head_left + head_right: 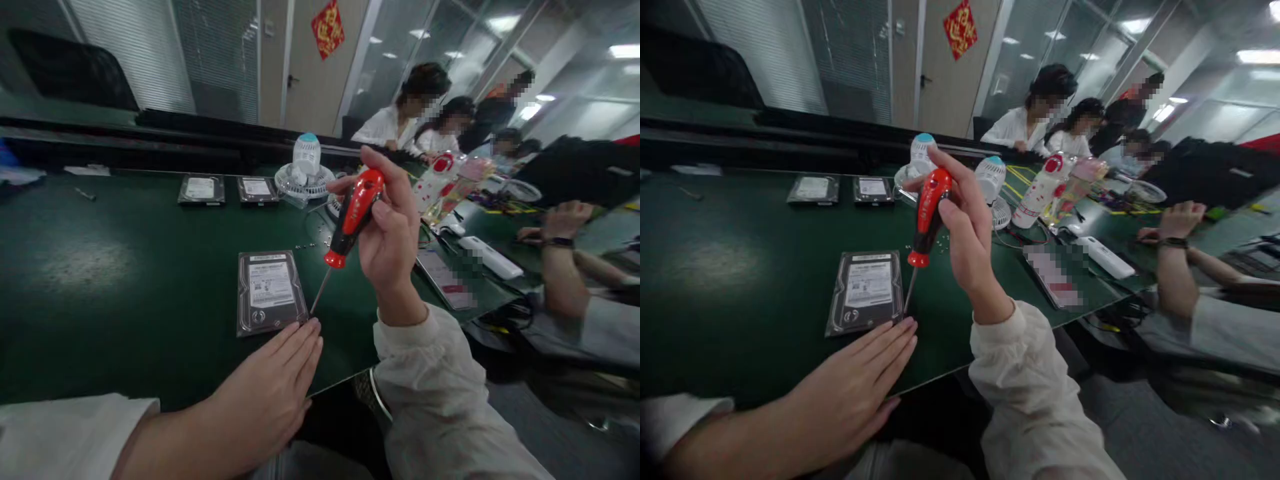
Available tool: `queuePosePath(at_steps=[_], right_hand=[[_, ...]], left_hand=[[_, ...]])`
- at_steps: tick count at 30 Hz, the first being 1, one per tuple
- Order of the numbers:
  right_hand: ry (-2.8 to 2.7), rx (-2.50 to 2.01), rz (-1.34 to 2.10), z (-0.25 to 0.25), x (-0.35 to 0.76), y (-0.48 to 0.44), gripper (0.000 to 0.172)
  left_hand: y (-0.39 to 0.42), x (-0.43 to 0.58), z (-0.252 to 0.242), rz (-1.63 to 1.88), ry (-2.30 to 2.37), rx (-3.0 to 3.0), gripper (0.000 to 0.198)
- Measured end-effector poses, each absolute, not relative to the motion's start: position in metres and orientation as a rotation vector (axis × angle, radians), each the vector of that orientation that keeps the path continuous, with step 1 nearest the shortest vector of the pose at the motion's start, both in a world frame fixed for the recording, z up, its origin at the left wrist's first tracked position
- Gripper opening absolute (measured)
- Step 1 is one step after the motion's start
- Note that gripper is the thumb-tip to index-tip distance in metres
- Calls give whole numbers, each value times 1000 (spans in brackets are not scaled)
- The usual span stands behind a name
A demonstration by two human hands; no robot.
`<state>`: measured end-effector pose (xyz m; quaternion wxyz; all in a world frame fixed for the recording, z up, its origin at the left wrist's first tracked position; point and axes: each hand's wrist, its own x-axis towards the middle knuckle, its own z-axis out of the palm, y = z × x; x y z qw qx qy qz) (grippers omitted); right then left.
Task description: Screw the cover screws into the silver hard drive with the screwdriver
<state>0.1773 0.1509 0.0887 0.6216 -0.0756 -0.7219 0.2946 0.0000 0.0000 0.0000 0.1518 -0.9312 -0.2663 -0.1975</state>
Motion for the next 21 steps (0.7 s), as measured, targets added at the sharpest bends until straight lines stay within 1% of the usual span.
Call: queuePosePath(at_steps=[2, 6, 12, 16, 18, 21], right_hand=[[-1655, -239, 521, 89, 175, 149, 39], [-1663, -357, 317, 88, 175, 149, 44], [-1719, -345, 465, 87, 178, 151, 52], [-1660, -398, 330, 87, 176, 150, 46], [-1658, -385, 292, 87, 175, 150, 48], [-1699, -337, 417, 85, 175, 152, 48]], left_hand=[[-1, -1, -2, -561, -762, -2671, 59], [-1, -2, -4, -555, -763, -2666, 59], [0, -2, -4, -553, -761, -2662, 59], [0, -2, -4, -554, -757, -2666, 58], [0, -2, -4, -554, -756, -2666, 58], [0, -2, -5, -557, -759, -2664, 59]])
